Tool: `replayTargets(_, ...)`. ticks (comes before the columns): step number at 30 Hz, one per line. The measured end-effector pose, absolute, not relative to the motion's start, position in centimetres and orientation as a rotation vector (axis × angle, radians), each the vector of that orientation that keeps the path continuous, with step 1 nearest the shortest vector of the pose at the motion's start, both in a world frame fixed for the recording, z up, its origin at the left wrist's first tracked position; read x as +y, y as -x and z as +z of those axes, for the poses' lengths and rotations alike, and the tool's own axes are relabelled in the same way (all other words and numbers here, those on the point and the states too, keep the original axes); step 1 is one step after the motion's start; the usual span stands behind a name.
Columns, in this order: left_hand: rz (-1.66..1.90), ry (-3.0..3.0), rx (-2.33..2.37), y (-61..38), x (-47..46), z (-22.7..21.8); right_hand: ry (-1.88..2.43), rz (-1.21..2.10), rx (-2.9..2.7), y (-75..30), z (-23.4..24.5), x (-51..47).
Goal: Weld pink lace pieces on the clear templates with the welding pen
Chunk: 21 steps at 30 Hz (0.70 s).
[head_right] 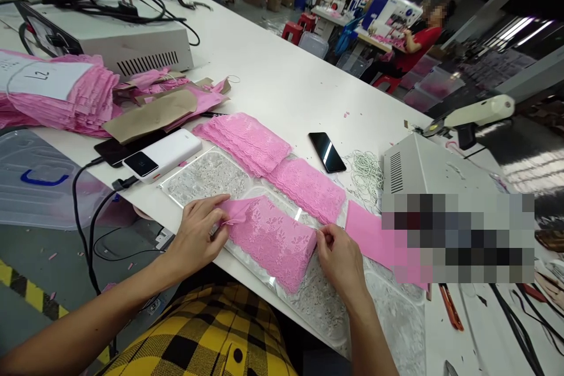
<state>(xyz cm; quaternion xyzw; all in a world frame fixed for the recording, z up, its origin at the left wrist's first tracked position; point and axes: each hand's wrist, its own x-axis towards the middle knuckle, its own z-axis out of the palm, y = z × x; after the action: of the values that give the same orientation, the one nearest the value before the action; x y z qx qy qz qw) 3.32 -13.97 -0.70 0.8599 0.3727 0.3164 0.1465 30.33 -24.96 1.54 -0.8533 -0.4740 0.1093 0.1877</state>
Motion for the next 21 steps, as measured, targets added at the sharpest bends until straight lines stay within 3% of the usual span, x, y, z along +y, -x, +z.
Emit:
replayTargets(11, 0.829, -2.481, 1.119, -2.9, -13.7, -0.6, 2.316, 0.302, -1.339, -29.8, 1.8, -27.0)
replayTargets(17, 0.812, -2.476, 1.148, -2.8, -13.5, -0.7, 1.953, 0.43, -1.636, -26.7, 1.2, -30.0)
replayTargets(21, 0.89, -2.428, 1.138, -1.9, -13.1, -0.4, 1.834, 0.296, -1.819, -25.9, 0.0, -30.9)
